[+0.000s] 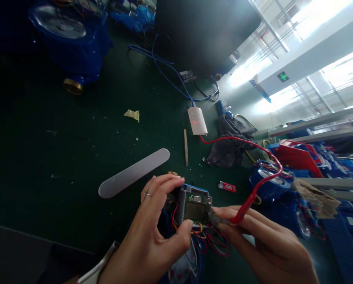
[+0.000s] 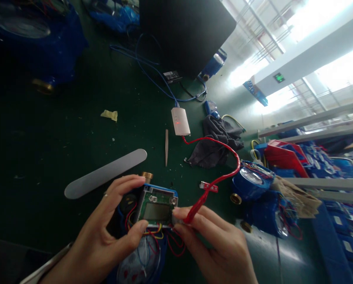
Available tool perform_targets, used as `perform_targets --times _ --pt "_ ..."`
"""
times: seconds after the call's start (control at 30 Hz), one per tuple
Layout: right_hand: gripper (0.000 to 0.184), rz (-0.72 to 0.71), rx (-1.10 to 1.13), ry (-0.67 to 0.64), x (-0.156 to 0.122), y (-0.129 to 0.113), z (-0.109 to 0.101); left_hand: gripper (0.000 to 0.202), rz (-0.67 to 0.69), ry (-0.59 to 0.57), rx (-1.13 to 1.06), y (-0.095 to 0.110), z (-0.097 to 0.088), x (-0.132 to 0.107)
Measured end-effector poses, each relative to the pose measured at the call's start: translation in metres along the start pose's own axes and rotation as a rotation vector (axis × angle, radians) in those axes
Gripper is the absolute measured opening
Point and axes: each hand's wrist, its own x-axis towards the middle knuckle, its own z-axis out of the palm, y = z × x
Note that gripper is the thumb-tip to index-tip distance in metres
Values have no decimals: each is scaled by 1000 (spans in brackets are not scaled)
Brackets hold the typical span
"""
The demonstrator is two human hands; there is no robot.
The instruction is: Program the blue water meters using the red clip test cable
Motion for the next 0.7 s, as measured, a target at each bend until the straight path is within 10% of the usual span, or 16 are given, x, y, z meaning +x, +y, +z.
perform_targets --times 0.7 --pt "25 64 -13 38 -4 -1 2 54 -4 -11 -49 4 0 1"
